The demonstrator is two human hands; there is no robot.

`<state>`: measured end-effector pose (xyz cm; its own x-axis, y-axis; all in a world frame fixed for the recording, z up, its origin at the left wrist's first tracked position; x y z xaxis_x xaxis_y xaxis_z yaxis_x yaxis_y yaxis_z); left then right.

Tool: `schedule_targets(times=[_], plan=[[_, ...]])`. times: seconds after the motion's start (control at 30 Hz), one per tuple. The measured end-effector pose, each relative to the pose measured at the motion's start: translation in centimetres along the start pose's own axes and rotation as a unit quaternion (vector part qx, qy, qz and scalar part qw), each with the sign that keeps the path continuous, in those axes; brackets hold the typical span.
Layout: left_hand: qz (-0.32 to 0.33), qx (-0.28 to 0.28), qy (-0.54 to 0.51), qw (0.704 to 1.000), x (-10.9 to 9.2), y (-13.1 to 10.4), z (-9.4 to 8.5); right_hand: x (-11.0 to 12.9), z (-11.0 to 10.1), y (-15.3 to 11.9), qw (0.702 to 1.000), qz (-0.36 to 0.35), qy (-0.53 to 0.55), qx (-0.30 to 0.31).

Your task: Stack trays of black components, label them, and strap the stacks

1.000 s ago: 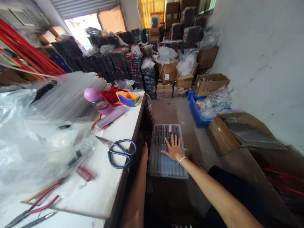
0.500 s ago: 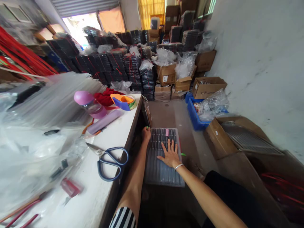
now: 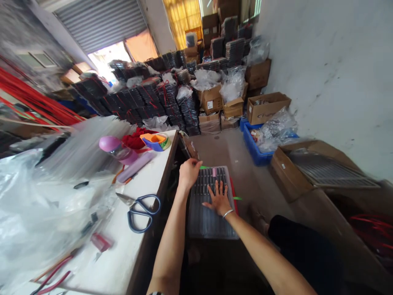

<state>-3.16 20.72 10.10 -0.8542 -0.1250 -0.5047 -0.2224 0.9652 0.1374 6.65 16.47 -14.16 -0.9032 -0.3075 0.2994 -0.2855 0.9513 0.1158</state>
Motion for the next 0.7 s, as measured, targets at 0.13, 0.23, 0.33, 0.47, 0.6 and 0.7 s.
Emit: schedule_targets(times=[0.13,0.23,0.33,0.47,0.6,0.7], plan=[[-0.036,0.059,0.092,0.993,3.7,-6.5,1.9,0.1,-0.4,-0.3,0.999,-0.004,-0.013,-0.029],[-0.040,0.116,0.149,0.981,5.1,-11.4,4.9,0.2,-1.3,-0.7,0.997,0.008,-0.017,-0.074],[-0.025,0.168,0.191,0.967,5.8,-14.8,8.0,0.2,-2.0,-0.9,0.994,0.036,-0.009,-0.100],[0.015,0.246,0.196,0.949,6.4,-14.4,10.4,0.1,-2.5,-1.2,0.993,0.026,0.025,-0.110],[0.012,0.246,0.177,0.953,7.0,-8.1,11.2,0.2,-2.6,-1.4,0.994,-0.012,0.049,-0.093],[-0.016,0.202,0.178,0.963,7.2,-3.2,13.0,0.4,-2.7,-1.3,0.994,-0.034,0.068,-0.081]])
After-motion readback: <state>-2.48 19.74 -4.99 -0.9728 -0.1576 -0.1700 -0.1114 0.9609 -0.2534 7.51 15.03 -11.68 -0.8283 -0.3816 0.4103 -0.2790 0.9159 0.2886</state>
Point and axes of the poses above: each hand's wrist, its own y-axis towards the middle knuckle, its own z-axis out of the palm, x = y × z, the point moved 5 cm from there along y, towards the middle knuckle, and after that the axes turned 7 degrees about -x, right-handed, at the moved point
